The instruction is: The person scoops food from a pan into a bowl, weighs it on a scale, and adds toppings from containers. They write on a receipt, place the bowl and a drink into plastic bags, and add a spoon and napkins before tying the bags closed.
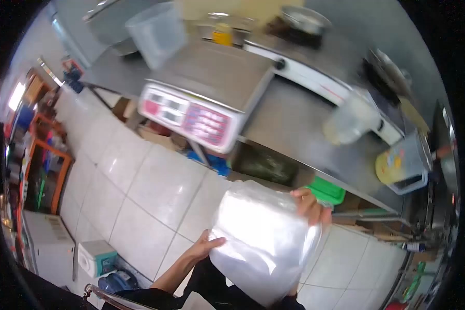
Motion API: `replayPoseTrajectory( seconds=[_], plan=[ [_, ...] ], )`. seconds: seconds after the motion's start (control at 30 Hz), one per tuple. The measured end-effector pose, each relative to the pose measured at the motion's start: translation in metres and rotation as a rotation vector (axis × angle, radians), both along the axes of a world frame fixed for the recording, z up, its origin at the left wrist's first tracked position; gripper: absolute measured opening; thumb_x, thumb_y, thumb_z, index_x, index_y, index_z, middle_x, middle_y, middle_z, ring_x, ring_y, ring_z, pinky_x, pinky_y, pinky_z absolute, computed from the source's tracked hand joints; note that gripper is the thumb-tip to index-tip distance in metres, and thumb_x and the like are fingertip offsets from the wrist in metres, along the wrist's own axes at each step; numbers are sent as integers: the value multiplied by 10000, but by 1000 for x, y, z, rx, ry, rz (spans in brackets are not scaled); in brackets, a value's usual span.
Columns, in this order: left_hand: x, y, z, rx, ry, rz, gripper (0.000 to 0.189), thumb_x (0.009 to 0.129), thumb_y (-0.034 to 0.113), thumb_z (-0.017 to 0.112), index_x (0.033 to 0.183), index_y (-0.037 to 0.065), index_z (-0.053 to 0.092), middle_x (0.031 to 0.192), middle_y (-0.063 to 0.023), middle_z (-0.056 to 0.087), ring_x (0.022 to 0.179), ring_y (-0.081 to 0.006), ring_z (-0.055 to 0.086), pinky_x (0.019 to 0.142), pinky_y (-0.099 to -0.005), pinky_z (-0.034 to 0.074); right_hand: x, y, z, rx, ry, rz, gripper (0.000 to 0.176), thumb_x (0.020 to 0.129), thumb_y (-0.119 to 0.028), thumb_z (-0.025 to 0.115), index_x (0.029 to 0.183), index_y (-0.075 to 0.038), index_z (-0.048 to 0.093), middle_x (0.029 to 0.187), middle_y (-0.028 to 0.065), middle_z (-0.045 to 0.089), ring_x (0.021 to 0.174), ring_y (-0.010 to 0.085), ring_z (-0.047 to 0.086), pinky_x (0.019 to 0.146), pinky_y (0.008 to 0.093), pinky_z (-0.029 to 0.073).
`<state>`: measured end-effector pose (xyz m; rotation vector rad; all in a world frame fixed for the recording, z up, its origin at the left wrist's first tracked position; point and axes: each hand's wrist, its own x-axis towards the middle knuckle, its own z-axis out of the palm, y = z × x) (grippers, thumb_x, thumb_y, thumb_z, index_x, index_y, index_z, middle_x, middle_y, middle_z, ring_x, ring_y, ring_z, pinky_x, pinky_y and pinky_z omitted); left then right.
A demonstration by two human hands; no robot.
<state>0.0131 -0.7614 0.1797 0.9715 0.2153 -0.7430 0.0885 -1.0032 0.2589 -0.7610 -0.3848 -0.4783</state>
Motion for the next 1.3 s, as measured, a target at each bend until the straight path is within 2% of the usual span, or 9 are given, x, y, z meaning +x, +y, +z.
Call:
replayPoseTrajectory(
  seconds=[0.2,0.33,0.57,0.77,0.87,0.93,1.0,1.03,1.3],
  plan=[
    [-19,235,69,257,-24,13,503,815,287,662,1194,-5,504,1073,-84,599,934,-210,596,818,-313,476,6,158,-33,-689,988,-58,212,898,-188,520,1017,-17,559,925,51,591,908,144,528,805,260,412],
    [-41,312,68,542,-288,139,221,831,234,540,963,59,511,715,-136,586,688,-290,605,631,-414,460,22,354,-7,-695,578,31,269,835,-166,579,1066,-33,543,1002,76,585,992,183,529,878,303,408],
    [-6,557,126,973,-376,217,300,832,320,569,1020,88,548,711,-158,604,671,-361,595,608,-397,444,88,689,30,-1545,-861,1162,239,837,-320,627,896,-89,618,885,100,595,854,243,566,823,343,432],
    [55,761,155,798,-448,274,268,811,300,627,938,67,588,716,-108,611,660,-303,585,625,-353,443,196,891,27,-1490,-381,2231,203,844,-204,523,894,-12,569,746,93,539,712,147,498,694,288,390],
    [77,851,183,606,-351,313,257,800,289,656,897,56,609,718,-83,614,655,-274,580,633,-332,443,228,961,14,-1363,-326,2091,199,873,-219,562,803,-34,575,623,64,439,595,112,368,546,284,356],
    [99,909,208,464,-245,320,251,793,282,675,870,49,622,720,-66,617,651,-255,576,638,-317,443,265,1044,133,-1449,-628,1906,212,869,-222,590,772,-34,577,562,72,423,536,126,371,508,280,352],
    [137,972,216,1049,-724,284,200,818,243,662,891,58,635,884,-65,646,851,-243,606,770,-312,456,306,1106,177,-1317,-666,1824,325,828,-351,640,704,-54,594,492,96,436,435,232,407,446,305,354],
    [162,1006,220,823,-728,333,203,810,246,676,813,50,622,903,-79,626,883,-217,579,792,-303,434,331,1138,192,-1329,-764,1761,320,827,-339,644,695,-52,593,494,94,441,439,238,410,448,303,358],
    [389,1310,293,837,-900,302,254,806,229,677,745,6,573,620,-92,499,584,-224,484,529,-324,373,538,1419,286,-1415,-885,1381,283,794,-263,693,640,-46,595,483,64,468,408,197,436,417,271,359]
  ],
)
